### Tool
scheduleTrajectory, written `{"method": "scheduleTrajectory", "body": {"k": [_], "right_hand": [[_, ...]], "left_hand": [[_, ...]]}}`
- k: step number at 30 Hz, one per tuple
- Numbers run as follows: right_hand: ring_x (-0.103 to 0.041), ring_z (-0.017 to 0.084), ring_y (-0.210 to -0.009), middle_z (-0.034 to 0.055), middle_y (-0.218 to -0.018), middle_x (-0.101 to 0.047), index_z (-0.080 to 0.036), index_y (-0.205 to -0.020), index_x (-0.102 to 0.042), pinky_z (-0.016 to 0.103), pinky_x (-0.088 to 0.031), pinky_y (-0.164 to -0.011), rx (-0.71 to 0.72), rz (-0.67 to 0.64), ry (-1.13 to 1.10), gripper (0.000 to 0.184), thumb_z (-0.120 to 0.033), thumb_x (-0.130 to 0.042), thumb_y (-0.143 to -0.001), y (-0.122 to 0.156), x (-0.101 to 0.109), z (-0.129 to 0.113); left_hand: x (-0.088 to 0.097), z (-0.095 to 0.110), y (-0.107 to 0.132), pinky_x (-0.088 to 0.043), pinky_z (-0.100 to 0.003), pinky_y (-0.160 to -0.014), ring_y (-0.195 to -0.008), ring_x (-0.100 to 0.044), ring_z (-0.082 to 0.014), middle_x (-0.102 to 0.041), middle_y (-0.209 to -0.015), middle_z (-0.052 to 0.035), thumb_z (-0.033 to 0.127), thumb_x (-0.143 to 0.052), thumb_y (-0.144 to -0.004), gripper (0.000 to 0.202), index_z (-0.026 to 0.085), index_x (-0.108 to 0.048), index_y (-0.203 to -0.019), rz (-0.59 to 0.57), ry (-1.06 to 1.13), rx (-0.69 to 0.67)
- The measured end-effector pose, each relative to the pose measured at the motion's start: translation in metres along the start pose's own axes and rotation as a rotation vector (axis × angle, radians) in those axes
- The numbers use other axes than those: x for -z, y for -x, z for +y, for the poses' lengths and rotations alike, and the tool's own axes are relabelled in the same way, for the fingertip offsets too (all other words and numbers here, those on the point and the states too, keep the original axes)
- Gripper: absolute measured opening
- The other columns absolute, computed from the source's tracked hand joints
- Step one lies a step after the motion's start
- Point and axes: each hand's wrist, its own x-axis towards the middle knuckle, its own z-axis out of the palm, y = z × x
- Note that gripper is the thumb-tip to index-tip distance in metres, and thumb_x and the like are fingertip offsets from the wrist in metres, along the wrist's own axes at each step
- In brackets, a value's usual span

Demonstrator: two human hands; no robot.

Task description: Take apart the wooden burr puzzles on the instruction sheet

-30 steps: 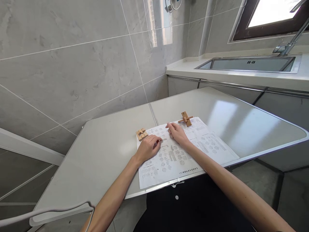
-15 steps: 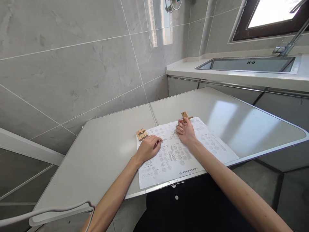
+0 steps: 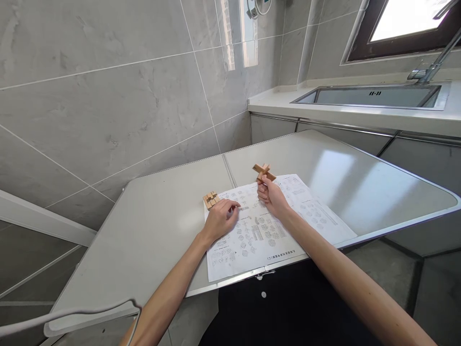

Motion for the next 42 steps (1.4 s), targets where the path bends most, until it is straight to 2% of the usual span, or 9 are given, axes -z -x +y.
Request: {"method": "scheduleTrajectory", "body": {"k": [4, 8, 12, 15, 17, 22, 27, 33, 42], "right_hand": [[-0.031, 0.01, -0.05, -0.0052, -0.06, -0.041, -0.022, -0.073, -0.055, 0.026, -0.024, -0.045, -0.054, -0.239, 0.193, 0.044, -0.06, -0.068, -0.089, 0.011, -0.011, 0.0], [-0.03, 0.01, -0.05, -0.0036, -0.057, -0.042, -0.022, -0.059, -0.048, 0.027, -0.023, -0.048, -0.101, -0.479, 0.308, 0.049, -0.053, -0.062, -0.093, 0.019, -0.015, 0.0], [-0.029, 0.011, -0.05, -0.0044, -0.052, -0.038, -0.023, -0.056, -0.045, 0.027, -0.026, -0.051, -0.171, -0.622, 0.357, 0.043, -0.043, -0.057, -0.092, 0.023, -0.014, -0.002], [-0.027, 0.011, -0.049, -0.0043, -0.049, -0.037, -0.023, -0.053, -0.044, 0.028, -0.025, -0.05, -0.225, -0.713, 0.38, 0.039, -0.038, -0.057, -0.087, 0.024, -0.013, -0.004], [-0.027, 0.011, -0.048, -0.0038, -0.048, -0.038, -0.023, -0.05, -0.044, 0.027, -0.025, -0.05, -0.239, -0.75, 0.384, 0.038, -0.034, -0.057, -0.085, 0.026, -0.012, -0.005], [-0.029, 0.011, -0.049, -0.0034, -0.051, -0.038, -0.023, -0.05, -0.043, 0.027, -0.027, -0.05, -0.212, -0.73, 0.36, 0.038, -0.032, -0.054, -0.086, 0.026, -0.013, -0.006], [-0.032, 0.011, -0.051, -0.004, -0.056, -0.042, -0.022, -0.062, -0.051, 0.026, -0.029, -0.05, -0.16, -0.616, 0.353, 0.043, -0.05, -0.06, -0.093, 0.021, -0.012, -0.003], [-0.033, 0.009, -0.052, -0.0062, -0.064, -0.039, -0.021, -0.072, -0.053, 0.025, -0.025, -0.05, -0.123, -0.579, 0.335, 0.045, -0.059, -0.069, -0.091, 0.019, -0.01, 0.001], [-0.039, 0.008, -0.05, -0.0054, -0.064, -0.049, -0.021, -0.078, -0.052, 0.025, -0.027, -0.049, -0.136, -0.569, 0.378, 0.046, -0.062, -0.066, -0.094, 0.022, -0.013, 0.0]], "left_hand": [[-0.001, -0.004, -0.004, -0.055, -0.036, -0.084, -0.089, -0.065, -0.0191, -0.07, -0.098, -0.0053, 0.041, -0.061, -0.101, 0.022, 0.023, -0.064, -0.113, 0.192, 0.199, 0.241], [0.001, -0.014, -0.007, -0.055, -0.039, -0.097, -0.118, -0.063, -0.0238, -0.064, -0.13, -0.013, 0.058, -0.072, -0.09, 0.058, 0.024, -0.052, -0.132, 0.277, 0.471, 0.337], [0.009, -0.014, -0.009, -0.046, -0.051, -0.116, -0.145, -0.049, -0.0343, -0.049, -0.156, -0.0175, 0.071, -0.076, -0.079, 0.085, 0.027, -0.047, -0.146, 0.014, 0.761, 0.231], [0.015, -0.006, -0.01, -0.041, -0.058, -0.12, -0.148, -0.045, -0.0397, -0.047, -0.16, -0.0177, 0.07, -0.084, -0.071, 0.101, 0.029, -0.045, -0.154, -0.191, 0.891, 0.183], [0.017, -0.001, -0.01, -0.039, -0.059, -0.121, -0.149, -0.044, -0.0407, -0.049, -0.159, -0.0182, 0.065, -0.089, -0.067, 0.106, 0.03, -0.043, -0.156, -0.259, 0.931, 0.166], [0.016, -0.003, -0.009, -0.043, -0.057, -0.119, -0.145, -0.049, -0.04, -0.054, -0.154, -0.0177, 0.061, -0.092, -0.066, 0.101, 0.029, -0.05, -0.152, -0.216, 0.891, 0.158], [0.011, -0.011, -0.007, -0.055, -0.052, -0.105, -0.137, -0.058, -0.0384, -0.056, -0.151, -0.0178, 0.06, -0.092, -0.066, 0.104, 0.03, -0.045, -0.155, -0.063, 0.776, 0.201], [0.011, -0.012, -0.005, -0.051, -0.051, -0.112, -0.147, -0.047, -0.0368, -0.051, -0.156, -0.016, 0.052, -0.095, -0.065, 0.106, 0.033, -0.042, -0.155, -0.017, 0.716, 0.188], [0.008, -0.005, -0.003, -0.047, -0.052, -0.116, -0.142, -0.052, -0.0342, -0.052, -0.155, -0.0147, 0.047, -0.098, -0.062, 0.107, 0.033, -0.043, -0.153, 0.066, 0.478, 0.22]]}}
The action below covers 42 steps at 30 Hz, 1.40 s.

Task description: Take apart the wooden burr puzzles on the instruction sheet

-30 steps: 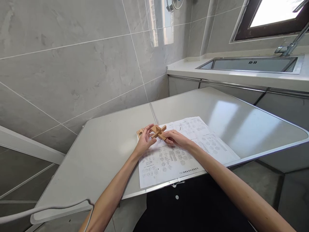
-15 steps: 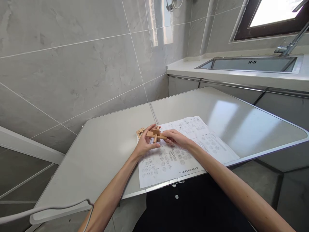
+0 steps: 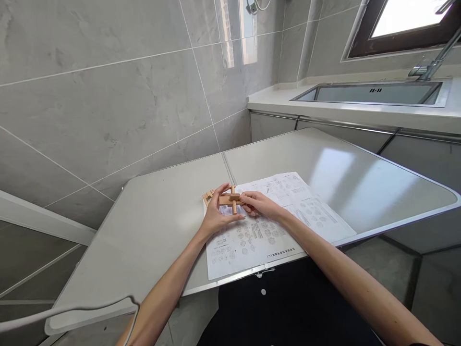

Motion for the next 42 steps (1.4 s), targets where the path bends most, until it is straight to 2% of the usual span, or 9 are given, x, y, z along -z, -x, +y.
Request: {"method": "scheduleTrajectory", "body": {"k": [9, 15, 20, 25, 32, 42], "right_hand": [[-0.038, 0.008, -0.051, -0.0052, -0.064, -0.05, -0.02, -0.082, -0.059, 0.025, -0.029, -0.049, 0.055, 0.018, 0.022, 0.045, -0.063, -0.067, -0.093, 0.001, 0.002, 0.0], [-0.038, 0.008, -0.049, -0.0064, -0.062, -0.049, -0.019, -0.094, -0.066, 0.023, -0.028, -0.047, 0.007, 0.099, 0.005, 0.045, -0.064, -0.068, -0.092, -0.001, 0.002, 0.004], [-0.037, 0.007, -0.048, -0.0084, -0.059, -0.048, -0.021, -0.1, -0.063, 0.021, -0.028, -0.046, -0.025, 0.182, -0.022, 0.043, -0.062, -0.07, -0.09, -0.003, 0.004, 0.007], [-0.041, 0.008, -0.046, -0.0077, -0.059, -0.05, -0.021, -0.104, -0.061, 0.021, -0.029, -0.042, -0.073, 0.213, 0.033, 0.041, -0.061, -0.067, -0.093, -0.005, 0.004, 0.009], [-0.044, 0.009, -0.046, -0.0072, -0.059, -0.051, -0.022, -0.103, -0.06, 0.02, -0.031, -0.039, -0.072, 0.201, 0.044, 0.04, -0.059, -0.068, -0.094, -0.003, 0.003, 0.009], [-0.047, 0.009, -0.045, -0.007, -0.06, -0.053, -0.021, -0.104, -0.06, 0.021, -0.038, -0.038, -0.034, 0.203, 0.021, 0.045, -0.064, -0.069, -0.091, -0.006, 0.003, 0.016]], "left_hand": [[-0.004, 0.008, 0.002, -0.053, -0.047, -0.108, -0.129, -0.06, -0.0305, -0.056, -0.148, -0.0105, 0.048, -0.097, -0.062, 0.097, 0.033, -0.048, -0.145, 0.055, -0.095, -0.055], [-0.006, 0.007, 0.001, -0.054, -0.051, -0.108, -0.126, -0.062, -0.0311, -0.058, -0.144, -0.0117, 0.045, -0.097, -0.064, 0.094, 0.031, -0.05, -0.144, 0.039, -0.096, -0.011], [-0.009, 0.0, 0.002, -0.051, -0.055, -0.111, -0.124, -0.065, -0.0311, -0.061, -0.142, -0.0122, 0.044, -0.096, -0.067, 0.089, 0.028, -0.051, -0.143, 0.048, -0.098, 0.036], [-0.011, -0.001, 0.003, -0.052, -0.053, -0.11, -0.123, -0.066, -0.0307, -0.062, -0.142, -0.011, 0.048, -0.093, -0.069, 0.088, 0.028, -0.051, -0.144, 0.052, -0.156, 0.086], [-0.012, -0.001, 0.003, -0.055, -0.048, -0.103, -0.115, -0.068, -0.0281, -0.064, -0.138, -0.0089, 0.05, -0.091, -0.072, 0.083, 0.028, -0.053, -0.143, 0.046, -0.244, 0.01], [-0.013, 0.003, 0.004, -0.055, -0.046, -0.101, -0.109, -0.069, -0.0263, -0.066, -0.132, -0.008, 0.04, -0.09, -0.072, 0.078, 0.026, -0.054, -0.14, 0.063, -0.33, -0.087]]}}
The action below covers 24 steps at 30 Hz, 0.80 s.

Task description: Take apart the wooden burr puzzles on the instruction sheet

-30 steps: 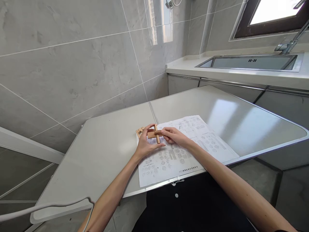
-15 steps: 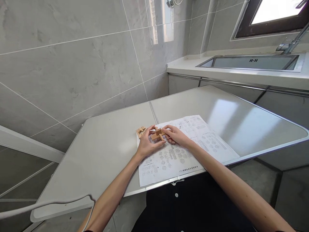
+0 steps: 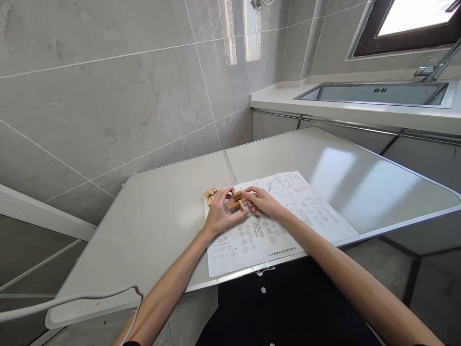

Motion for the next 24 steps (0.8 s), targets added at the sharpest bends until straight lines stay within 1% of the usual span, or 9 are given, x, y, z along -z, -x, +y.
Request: {"method": "scheduleTrajectory", "body": {"k": [4, 10, 16, 18, 22, 24], "right_hand": [[-0.048, 0.009, -0.044, -0.0071, -0.06, -0.053, -0.021, -0.103, -0.06, 0.021, -0.04, -0.038, 0.012, -0.011, -0.002, 0.047, -0.065, -0.069, -0.091, 0.0008, -0.0003, -0.0015], [-0.045, 0.008, -0.045, -0.008, -0.059, -0.05, -0.022, -0.102, -0.061, 0.02, -0.036, -0.038, 0.025, -0.018, -0.02, 0.046, -0.066, -0.069, -0.09, 0.0036, -0.0012, -0.0064], [-0.045, 0.009, -0.042, -0.0077, -0.058, -0.052, -0.021, -0.106, -0.061, 0.022, -0.038, -0.037, 0.046, -0.01, 0.057, 0.051, -0.07, -0.067, -0.09, 0.0066, -0.0027, -0.0092], [-0.041, 0.009, -0.043, -0.0086, -0.057, -0.048, -0.022, -0.107, -0.062, 0.021, -0.036, -0.038, 0.052, -0.028, 0.039, 0.05, -0.069, -0.067, -0.09, 0.0063, -0.0022, -0.0087], [-0.028, 0.008, -0.043, -0.0116, -0.054, -0.033, -0.024, -0.105, -0.063, 0.02, -0.028, -0.039, 0.053, -0.063, -0.015, 0.046, -0.067, -0.069, -0.09, 0.0039, -0.0005, -0.0072], [-0.024, 0.007, -0.044, -0.0121, -0.053, -0.03, -0.024, -0.104, -0.064, 0.02, -0.026, -0.039, 0.052, -0.067, -0.028, 0.045, -0.067, -0.069, -0.09, 0.0033, -0.0002, -0.0075]], "left_hand": [[-0.0004, 0.0011, 0.0, -0.055, -0.046, -0.1, -0.108, -0.069, -0.0264, -0.067, -0.131, -0.0081, 0.038, -0.09, -0.071, 0.077, 0.026, -0.055, -0.139, 0.021, -0.008, -0.019], [-0.0001, 0.0021, -0.0009, -0.056, -0.045, -0.098, -0.107, -0.069, -0.0259, -0.067, -0.129, -0.0076, 0.038, -0.09, -0.072, 0.076, 0.026, -0.055, -0.138, 0.038, -0.007, -0.036], [0.0008, 0.0054, 0.0017, -0.057, -0.046, -0.097, -0.108, -0.068, -0.027, -0.066, -0.127, -0.0083, 0.036, -0.09, -0.071, 0.077, 0.026, -0.054, -0.139, 0.061, -0.029, -0.085], [0.0015, 0.0057, 0.0018, -0.057, -0.046, -0.096, -0.108, -0.068, -0.0272, -0.066, -0.127, -0.0087, 0.035, -0.09, -0.071, 0.078, 0.026, -0.053, -0.14, 0.067, -0.037, -0.105], [0.0033, 0.0027, -0.0003, -0.058, -0.045, -0.094, -0.107, -0.068, -0.0265, -0.065, -0.127, -0.0087, 0.035, -0.091, -0.07, 0.082, 0.027, -0.052, -0.142, 0.082, -0.047, -0.142], [0.0042, 0.0006, -0.0016, -0.058, -0.045, -0.094, -0.106, -0.068, -0.0262, -0.064, -0.127, -0.0085, 0.035, -0.091, -0.069, 0.082, 0.027, -0.052, -0.141, 0.088, -0.05, -0.154]]}}
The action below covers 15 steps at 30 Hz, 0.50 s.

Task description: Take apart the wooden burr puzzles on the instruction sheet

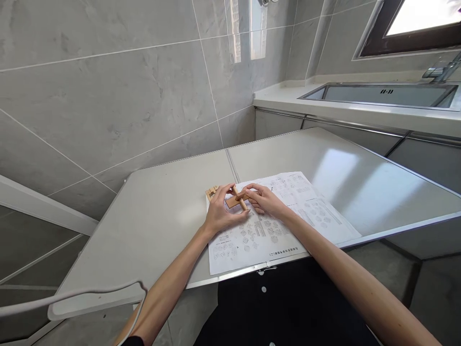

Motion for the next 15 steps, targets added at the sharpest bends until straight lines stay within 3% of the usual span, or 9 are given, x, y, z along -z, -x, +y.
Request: {"method": "scheduleTrajectory", "body": {"k": [5, 11, 15], "right_hand": [[-0.025, 0.008, -0.045, -0.0122, -0.054, -0.029, -0.024, -0.103, -0.063, 0.02, -0.028, -0.04, 0.001, -0.008, -0.004, 0.045, -0.066, -0.07, -0.09, 0.004, -0.003, -0.005], [-0.04, 0.008, -0.039, -0.0099, -0.058, -0.046, -0.023, -0.105, -0.061, 0.023, -0.038, -0.037, 0.022, 0.05, 0.022, 0.049, -0.068, -0.07, -0.088, 0.004, -0.005, -0.005], [-0.043, 0.009, -0.04, -0.0092, -0.059, -0.049, -0.022, -0.105, -0.062, 0.023, -0.042, -0.038, 0.019, 0.062, 0.007, 0.048, -0.066, -0.071, -0.088, 0.002, -0.003, -0.001]], "left_hand": [[0.002, 0.0, -0.001, -0.057, -0.045, -0.097, -0.11, -0.067, -0.0265, -0.065, -0.127, -0.0083, 0.034, -0.088, -0.071, 0.08, 0.027, -0.051, -0.142, -0.012, 0.015, -0.014], [-0.001, 0.008, 0.001, -0.056, -0.047, -0.097, -0.108, -0.068, -0.0285, -0.065, -0.126, -0.0089, 0.038, -0.089, -0.071, 0.077, 0.026, -0.054, -0.138, -0.032, 0.008, 0.047], [-0.005, 0.012, 0.004, -0.055, -0.047, -0.098, -0.109, -0.067, -0.0286, -0.066, -0.127, -0.0089, 0.037, -0.088, -0.071, 0.075, 0.026, -0.054, -0.137, -0.02, 0.014, 0.063]]}}
